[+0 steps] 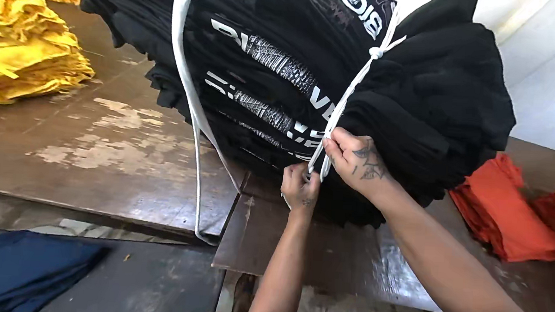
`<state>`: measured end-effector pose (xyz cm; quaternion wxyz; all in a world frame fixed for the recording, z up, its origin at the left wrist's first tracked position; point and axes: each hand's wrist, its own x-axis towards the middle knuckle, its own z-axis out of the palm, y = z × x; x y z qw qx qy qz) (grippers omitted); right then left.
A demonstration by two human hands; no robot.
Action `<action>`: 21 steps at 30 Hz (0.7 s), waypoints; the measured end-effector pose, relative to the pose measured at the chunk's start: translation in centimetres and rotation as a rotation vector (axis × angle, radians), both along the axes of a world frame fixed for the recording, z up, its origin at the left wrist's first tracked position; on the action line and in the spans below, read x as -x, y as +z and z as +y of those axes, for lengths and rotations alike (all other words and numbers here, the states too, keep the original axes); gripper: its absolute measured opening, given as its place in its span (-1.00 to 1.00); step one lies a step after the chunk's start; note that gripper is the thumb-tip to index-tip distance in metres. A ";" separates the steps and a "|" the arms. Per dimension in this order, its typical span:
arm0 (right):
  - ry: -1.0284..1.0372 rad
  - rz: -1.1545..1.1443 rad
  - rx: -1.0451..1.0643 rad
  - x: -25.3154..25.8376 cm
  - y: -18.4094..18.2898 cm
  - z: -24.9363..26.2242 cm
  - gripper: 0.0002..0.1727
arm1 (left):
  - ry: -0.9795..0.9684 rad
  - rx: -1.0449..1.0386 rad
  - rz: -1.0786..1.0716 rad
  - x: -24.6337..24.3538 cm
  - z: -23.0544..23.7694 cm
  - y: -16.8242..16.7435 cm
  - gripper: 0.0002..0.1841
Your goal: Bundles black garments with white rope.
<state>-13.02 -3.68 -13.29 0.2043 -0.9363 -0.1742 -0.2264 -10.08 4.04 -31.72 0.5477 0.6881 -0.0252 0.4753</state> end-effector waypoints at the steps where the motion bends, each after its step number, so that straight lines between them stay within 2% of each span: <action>1: 0.005 0.001 -0.002 0.0 0.0 0.0 -0.74 | 0.007 -0.007 -0.021 0.0 -0.1 -0.3 -0.75; 4: 0.013 -0.015 -0.004 -0.1 0.0 -0.1 -0.74 | -0.006 -0.004 -0.086 0.3 -0.1 -0.6 -0.78; 6: 0.022 -0.028 -0.019 -0.4 -0.2 -0.1 -0.73 | -0.087 0.120 -0.075 1.5 0.4 0.5 -0.79; 8: 0.020 -0.042 -0.027 -0.6 -0.4 -0.2 -0.72 | -0.265 0.396 -0.056 3.2 1.8 3.6 -0.82; 10: 0.005 -0.029 -0.020 -0.6 -0.4 -0.2 -0.70 | -0.536 0.742 -0.047 4.7 4.2 8.0 -0.87; 12: -0.023 0.021 -0.027 -0.2 -0.3 0.2 -0.68 | -0.826 0.961 -0.097 7.0 7.1 13.0 -0.77; 13: -0.046 0.050 -0.037 -0.1 -0.1 0.4 -0.67 | -0.942 0.979 -0.163 9.3 8.6 16.1 -0.74; 15: -0.112 0.125 -0.076 0.5 0.3 1.1 -0.65 | -1.101 0.869 -0.281 15.5 10.7 21.5 -0.81; 17: -0.139 0.190 -0.154 2.0 -0.4 1.5 -0.64 | -1.187 0.684 -0.277 19.7 10.6 23.2 -0.83; 21: -0.025 0.314 -0.416 4.4 -0.9 2.2 -0.66 | -1.282 0.474 -0.381 20.1 9.3 28.9 -0.80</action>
